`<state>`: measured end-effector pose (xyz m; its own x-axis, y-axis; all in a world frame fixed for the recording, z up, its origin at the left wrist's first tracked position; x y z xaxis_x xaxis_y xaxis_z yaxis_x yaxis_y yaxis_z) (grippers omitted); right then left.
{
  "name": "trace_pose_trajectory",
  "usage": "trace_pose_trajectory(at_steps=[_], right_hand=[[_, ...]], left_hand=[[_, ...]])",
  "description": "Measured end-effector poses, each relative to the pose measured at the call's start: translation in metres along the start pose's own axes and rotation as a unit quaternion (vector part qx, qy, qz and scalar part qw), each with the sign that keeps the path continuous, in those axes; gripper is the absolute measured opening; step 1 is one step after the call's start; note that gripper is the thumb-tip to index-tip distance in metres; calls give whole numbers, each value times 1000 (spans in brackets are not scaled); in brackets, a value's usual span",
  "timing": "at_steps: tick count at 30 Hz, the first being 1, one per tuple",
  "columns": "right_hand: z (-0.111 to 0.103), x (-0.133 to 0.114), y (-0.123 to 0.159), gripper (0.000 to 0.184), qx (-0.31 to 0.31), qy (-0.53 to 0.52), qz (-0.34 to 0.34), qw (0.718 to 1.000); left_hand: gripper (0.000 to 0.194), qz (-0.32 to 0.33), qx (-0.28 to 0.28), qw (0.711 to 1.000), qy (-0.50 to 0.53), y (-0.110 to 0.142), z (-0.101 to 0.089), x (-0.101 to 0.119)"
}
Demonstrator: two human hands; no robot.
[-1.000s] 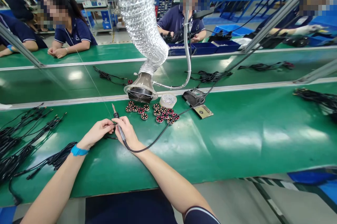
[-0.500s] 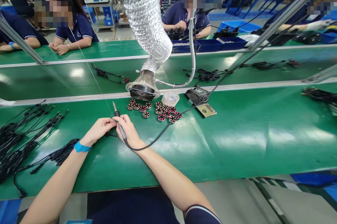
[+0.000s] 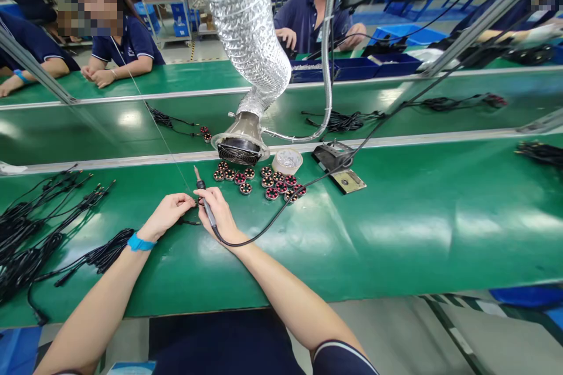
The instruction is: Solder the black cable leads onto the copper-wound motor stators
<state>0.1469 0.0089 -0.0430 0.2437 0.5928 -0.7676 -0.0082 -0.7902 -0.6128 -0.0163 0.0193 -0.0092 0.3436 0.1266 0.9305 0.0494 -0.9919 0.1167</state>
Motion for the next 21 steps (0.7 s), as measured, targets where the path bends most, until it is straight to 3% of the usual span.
trace_pose_trajectory(at_steps=[7, 14, 21], right_hand=[[3, 3, 1, 42, 23, 20, 5, 1000], [9, -3, 2, 41, 111, 35, 110, 987], [4, -5, 6, 49, 92, 47, 98, 990]], left_hand=[[30, -8, 3, 1000, -8, 2, 1, 3], [27, -15, 32, 999, -6, 3, 3, 7], [23, -16, 28, 999, -13, 3, 3, 8]])
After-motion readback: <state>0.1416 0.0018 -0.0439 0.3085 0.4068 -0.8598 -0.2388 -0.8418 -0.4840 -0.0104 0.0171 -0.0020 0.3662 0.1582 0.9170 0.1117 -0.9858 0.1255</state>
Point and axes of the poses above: each hand's wrist, its own y-axis away from the middle knuckle, its own z-axis out of the palm, x = y × z, the point moved 1 cm from there along -y, towards the middle knuckle, and after that the axes turned 12 degrees about x, right-handed, at the moved point
